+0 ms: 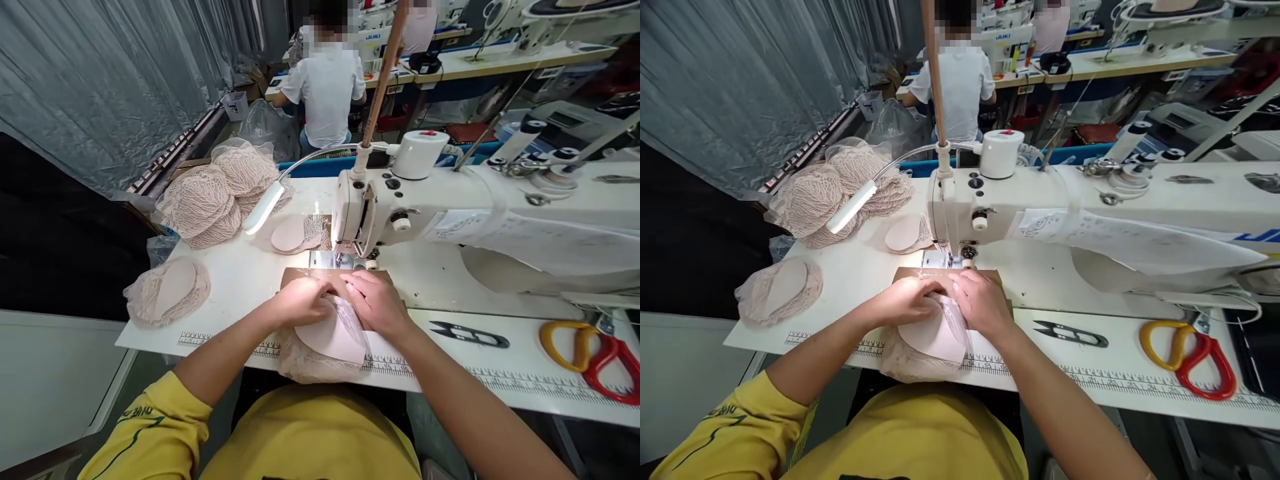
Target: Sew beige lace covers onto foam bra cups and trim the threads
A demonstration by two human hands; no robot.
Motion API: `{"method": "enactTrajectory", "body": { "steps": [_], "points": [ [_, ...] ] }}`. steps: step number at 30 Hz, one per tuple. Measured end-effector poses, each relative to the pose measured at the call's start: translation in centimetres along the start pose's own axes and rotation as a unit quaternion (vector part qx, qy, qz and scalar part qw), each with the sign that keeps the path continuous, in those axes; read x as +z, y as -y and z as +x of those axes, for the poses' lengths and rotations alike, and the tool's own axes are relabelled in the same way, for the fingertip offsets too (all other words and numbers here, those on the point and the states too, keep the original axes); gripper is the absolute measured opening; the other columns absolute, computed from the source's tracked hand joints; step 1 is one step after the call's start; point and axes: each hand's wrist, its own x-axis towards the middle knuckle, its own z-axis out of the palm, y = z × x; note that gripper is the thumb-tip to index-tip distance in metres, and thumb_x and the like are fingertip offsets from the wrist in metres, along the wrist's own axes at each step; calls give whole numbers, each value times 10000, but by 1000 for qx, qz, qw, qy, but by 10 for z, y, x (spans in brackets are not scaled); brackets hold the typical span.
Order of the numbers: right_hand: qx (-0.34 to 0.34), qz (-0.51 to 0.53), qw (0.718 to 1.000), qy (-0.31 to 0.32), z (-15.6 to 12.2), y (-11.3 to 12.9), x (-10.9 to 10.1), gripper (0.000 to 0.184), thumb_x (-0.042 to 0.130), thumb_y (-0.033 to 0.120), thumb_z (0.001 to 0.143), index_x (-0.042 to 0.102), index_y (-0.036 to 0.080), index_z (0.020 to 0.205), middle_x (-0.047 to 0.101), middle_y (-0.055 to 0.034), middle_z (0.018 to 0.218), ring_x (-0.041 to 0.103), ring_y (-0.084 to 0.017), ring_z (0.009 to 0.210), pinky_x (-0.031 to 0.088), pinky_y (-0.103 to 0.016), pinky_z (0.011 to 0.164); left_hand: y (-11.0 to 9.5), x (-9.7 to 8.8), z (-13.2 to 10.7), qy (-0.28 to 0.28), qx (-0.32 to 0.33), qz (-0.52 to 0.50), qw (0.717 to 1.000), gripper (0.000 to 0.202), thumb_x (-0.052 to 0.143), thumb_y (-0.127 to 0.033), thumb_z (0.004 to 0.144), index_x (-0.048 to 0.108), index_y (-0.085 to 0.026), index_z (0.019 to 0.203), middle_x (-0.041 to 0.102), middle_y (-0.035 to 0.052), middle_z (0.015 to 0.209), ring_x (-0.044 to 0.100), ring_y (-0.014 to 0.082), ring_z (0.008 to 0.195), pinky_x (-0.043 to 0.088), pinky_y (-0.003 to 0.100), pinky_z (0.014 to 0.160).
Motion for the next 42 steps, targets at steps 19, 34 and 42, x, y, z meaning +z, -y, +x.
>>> {"method": "enactTrajectory", "body": {
  "steps": [19,34,42],
  "points": [
    [-87,-5,995,50,-7,5,-1,261,469,292,922,655,183,775,582,-26,693,500,-146,667,352,-260,621,49,1,33,-76,-7,-267,961,227,620,-259,722,437,-175,825,476,-32,719,497,104,644,442,238,615],
    [-66,-66,994,63,-3,5,2,273,450,186,909,615,185,692,558,-20,685,477,-138,664,318,-257,614,36,-23,32,-121,-58,73,988,113,487,-141,771,597,-154,747,588,26,687,523,155,609,372,247,560],
    [-55,-89,993,56,-3,4,1,253,474,221,910,604,183,697,573,-31,714,499,-151,696,355,-266,656,18,11,12,-114,126,195,966,255,412,-177,896,618,-130,1041,643,140,1067,596,239,974,512,380,838]
  ]
}}
